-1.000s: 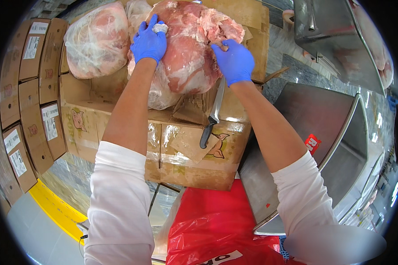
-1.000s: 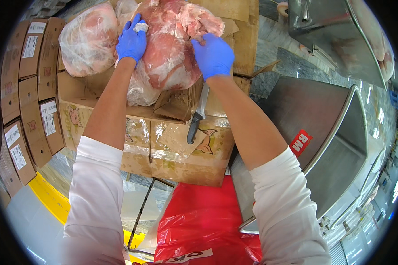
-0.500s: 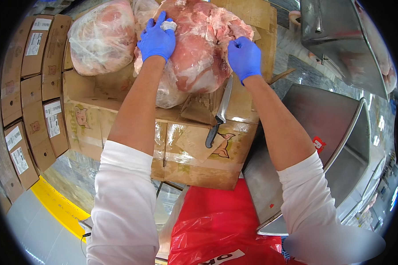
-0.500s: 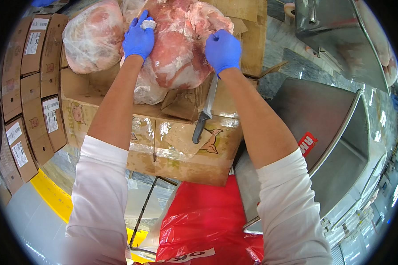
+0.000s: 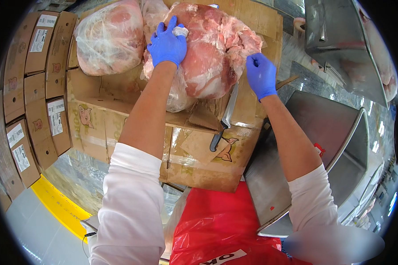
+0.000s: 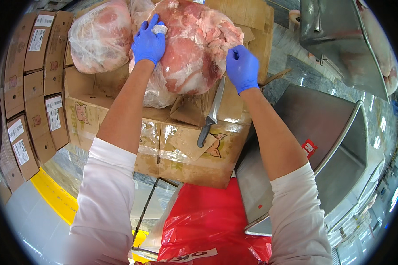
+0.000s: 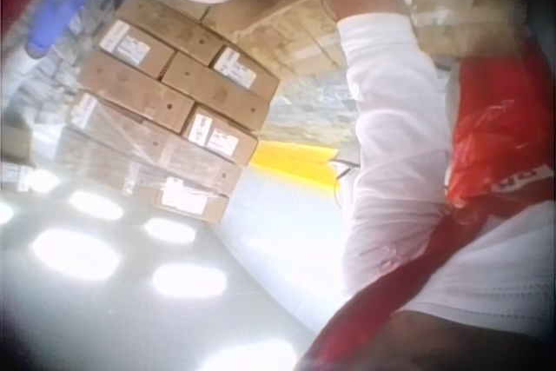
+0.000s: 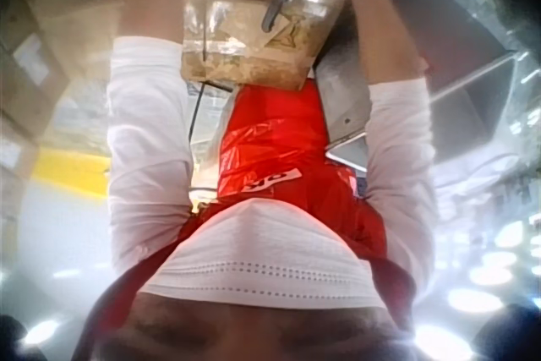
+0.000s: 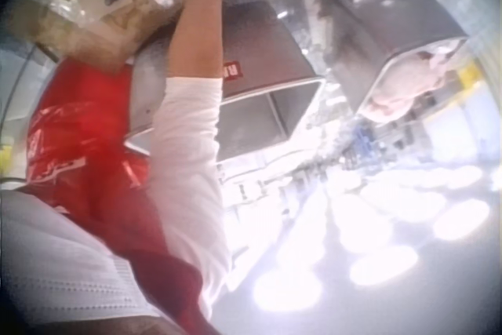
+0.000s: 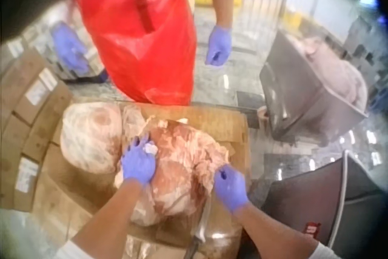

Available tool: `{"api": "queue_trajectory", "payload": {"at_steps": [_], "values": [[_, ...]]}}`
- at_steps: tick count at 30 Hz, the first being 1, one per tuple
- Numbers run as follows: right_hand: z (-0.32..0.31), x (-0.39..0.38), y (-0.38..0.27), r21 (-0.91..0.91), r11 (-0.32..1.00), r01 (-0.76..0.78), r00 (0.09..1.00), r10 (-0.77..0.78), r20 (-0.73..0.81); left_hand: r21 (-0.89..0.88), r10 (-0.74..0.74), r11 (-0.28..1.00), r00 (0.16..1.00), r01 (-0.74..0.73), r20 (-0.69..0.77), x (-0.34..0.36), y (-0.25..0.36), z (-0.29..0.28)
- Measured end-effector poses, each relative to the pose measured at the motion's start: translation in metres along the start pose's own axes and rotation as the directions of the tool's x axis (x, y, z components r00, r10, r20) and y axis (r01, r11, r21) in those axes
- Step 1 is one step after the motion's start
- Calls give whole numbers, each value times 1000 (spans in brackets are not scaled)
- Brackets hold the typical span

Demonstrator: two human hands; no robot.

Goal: The person uses a knife to trim fat and connective tissue from large cuts of raw meat placed on cardboard boxes. They remove trimmed pieces by hand and place them into a metal bin. The person then moves to a stack of boxes and opens one to retrieve another wrapped meat portion.

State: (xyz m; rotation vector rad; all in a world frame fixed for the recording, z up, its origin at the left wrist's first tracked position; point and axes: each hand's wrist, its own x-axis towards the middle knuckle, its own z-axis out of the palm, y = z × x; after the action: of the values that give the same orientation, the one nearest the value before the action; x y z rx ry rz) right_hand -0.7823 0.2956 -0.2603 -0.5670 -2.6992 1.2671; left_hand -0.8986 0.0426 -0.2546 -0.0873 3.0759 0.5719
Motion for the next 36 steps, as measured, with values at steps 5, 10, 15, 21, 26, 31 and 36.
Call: {"api": "queue_trajectory", "payload": {"at_steps": [5, 10, 15, 21, 26, 31, 36], "values": [[5, 13, -26, -276, 958, 75, 989, -36, 145, -4, -15, 1000, 1000, 15, 10, -1, 1, -2], [15, 37, -39, -490, 859, 149, 962, -11, 274, -16, -11, 1000, 1000, 11, -8, 0, 7, -2], [1, 41, -64, -642, 680, 353, 851, 52, 523, 12, -10, 1000, 1000, 10, -17, -1, 2, -3], [5, 40, -58, -618, 774, 141, 858, 216, 466, 25, -8, 1000, 1000, 8, -14, -2, 3, -3], [36, 42, -19, 229, 947, -225, 958, 173, 228, 15, -12, 1000, 1000, 12, -3, -2, 7, -4], [22, 17, -32, 538, 523, -661, 748, 506, 429, -29, -10, 1000, 1000, 10, -4, -4, 1, -3], [5, 19, -35, 594, 457, -662, 740, 524, 422, -43, -18, 999, 1000, 18, 3, -2, 4, -3]]}}
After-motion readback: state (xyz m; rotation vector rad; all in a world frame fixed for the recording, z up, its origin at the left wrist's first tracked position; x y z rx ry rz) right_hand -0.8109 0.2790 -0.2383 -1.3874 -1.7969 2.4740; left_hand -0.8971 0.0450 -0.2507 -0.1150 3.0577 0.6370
